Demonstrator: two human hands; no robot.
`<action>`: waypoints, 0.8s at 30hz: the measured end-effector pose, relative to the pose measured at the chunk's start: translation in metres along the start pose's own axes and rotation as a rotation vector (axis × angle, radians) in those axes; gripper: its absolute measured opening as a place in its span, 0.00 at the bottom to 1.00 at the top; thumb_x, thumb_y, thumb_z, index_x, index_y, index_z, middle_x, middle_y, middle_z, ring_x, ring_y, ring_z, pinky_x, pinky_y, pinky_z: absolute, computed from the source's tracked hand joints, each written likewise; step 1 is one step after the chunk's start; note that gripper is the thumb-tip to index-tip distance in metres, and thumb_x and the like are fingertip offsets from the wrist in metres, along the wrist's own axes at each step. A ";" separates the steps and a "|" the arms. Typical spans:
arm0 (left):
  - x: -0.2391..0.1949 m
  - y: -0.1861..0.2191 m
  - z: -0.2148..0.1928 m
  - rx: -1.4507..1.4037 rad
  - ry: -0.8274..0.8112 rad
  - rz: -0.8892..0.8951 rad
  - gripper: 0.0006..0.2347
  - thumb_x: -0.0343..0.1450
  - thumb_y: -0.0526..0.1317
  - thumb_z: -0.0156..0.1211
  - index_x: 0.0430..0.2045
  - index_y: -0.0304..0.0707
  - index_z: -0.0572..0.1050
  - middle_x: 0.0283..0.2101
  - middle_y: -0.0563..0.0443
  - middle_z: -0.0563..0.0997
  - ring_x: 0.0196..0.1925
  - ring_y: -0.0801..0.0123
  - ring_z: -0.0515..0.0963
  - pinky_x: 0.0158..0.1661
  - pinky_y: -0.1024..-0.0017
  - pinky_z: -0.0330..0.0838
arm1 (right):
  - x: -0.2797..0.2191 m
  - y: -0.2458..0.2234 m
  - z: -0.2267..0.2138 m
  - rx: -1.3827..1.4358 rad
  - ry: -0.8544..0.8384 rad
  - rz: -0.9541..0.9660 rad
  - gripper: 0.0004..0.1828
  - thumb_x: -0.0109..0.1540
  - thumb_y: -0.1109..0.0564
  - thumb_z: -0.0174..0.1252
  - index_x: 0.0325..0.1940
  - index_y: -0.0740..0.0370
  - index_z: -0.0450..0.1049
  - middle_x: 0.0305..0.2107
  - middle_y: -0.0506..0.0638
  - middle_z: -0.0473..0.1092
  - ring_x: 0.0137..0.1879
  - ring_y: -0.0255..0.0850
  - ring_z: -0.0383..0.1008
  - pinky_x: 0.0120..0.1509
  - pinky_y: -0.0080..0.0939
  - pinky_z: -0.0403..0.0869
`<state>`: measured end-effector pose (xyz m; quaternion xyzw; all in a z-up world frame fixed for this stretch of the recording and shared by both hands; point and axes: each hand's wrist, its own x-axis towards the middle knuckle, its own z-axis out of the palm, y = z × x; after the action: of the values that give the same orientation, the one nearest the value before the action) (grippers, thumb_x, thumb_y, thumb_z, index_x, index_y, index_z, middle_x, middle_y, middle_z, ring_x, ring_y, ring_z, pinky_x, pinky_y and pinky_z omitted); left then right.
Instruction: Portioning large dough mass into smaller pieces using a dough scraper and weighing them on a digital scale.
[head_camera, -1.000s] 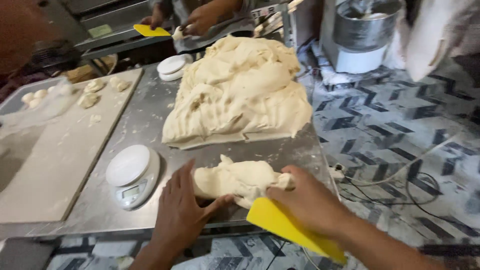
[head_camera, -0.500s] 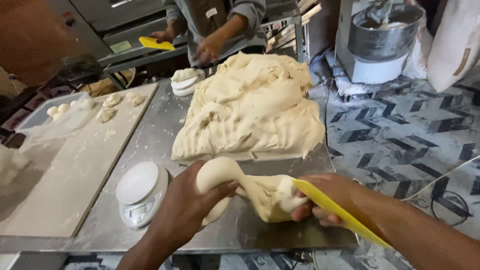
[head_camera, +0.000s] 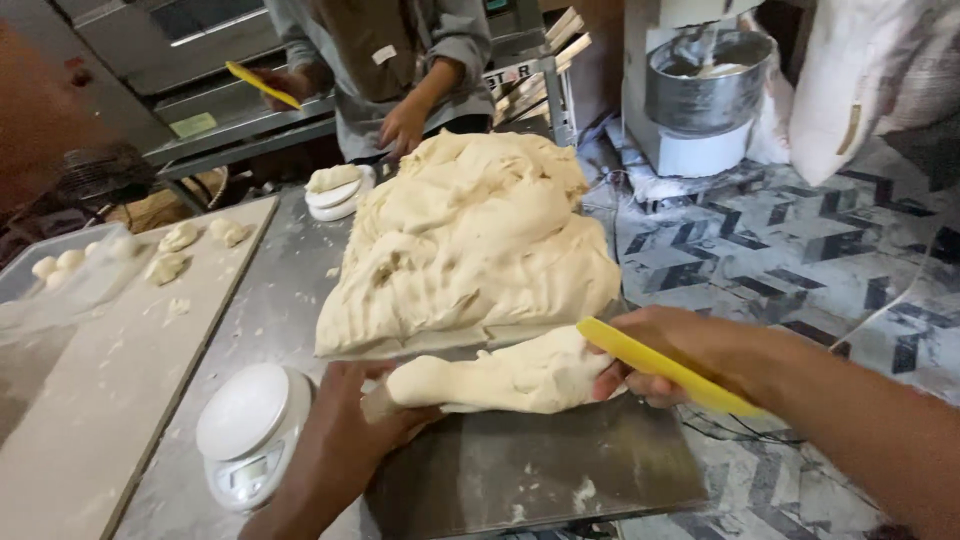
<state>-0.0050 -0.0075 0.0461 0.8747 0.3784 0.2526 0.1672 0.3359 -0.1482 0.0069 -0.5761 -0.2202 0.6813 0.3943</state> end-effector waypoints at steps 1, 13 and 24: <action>-0.004 -0.009 0.000 0.001 0.005 -0.006 0.28 0.56 0.46 0.80 0.48 0.38 0.76 0.48 0.38 0.77 0.52 0.53 0.78 0.50 0.61 0.72 | 0.009 0.004 0.001 -0.006 -0.005 0.001 0.25 0.66 0.45 0.51 0.59 0.66 0.68 0.35 0.68 0.75 0.12 0.33 0.61 0.15 0.33 0.58; -0.023 -0.029 0.009 0.016 -0.129 -0.028 0.39 0.66 0.47 0.73 0.71 0.40 0.56 0.61 0.39 0.68 0.64 0.48 0.68 0.59 0.56 0.63 | -0.018 -0.084 0.114 -1.000 0.770 -0.265 0.31 0.63 0.33 0.56 0.51 0.63 0.76 0.44 0.61 0.77 0.48 0.50 0.78 0.55 0.49 0.74; -0.020 -0.050 -0.007 -0.241 -0.063 0.015 0.23 0.65 0.33 0.64 0.57 0.44 0.73 0.54 0.43 0.77 0.58 0.49 0.75 0.57 0.61 0.67 | 0.075 -0.026 0.216 -0.735 0.549 -0.638 0.25 0.57 0.48 0.64 0.48 0.70 0.73 0.39 0.65 0.76 0.46 0.55 0.80 0.49 0.51 0.77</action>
<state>-0.0494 0.0117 0.0213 0.8585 0.3334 0.2696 0.2812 0.1339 -0.0400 0.0325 -0.7367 -0.4958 0.2319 0.3970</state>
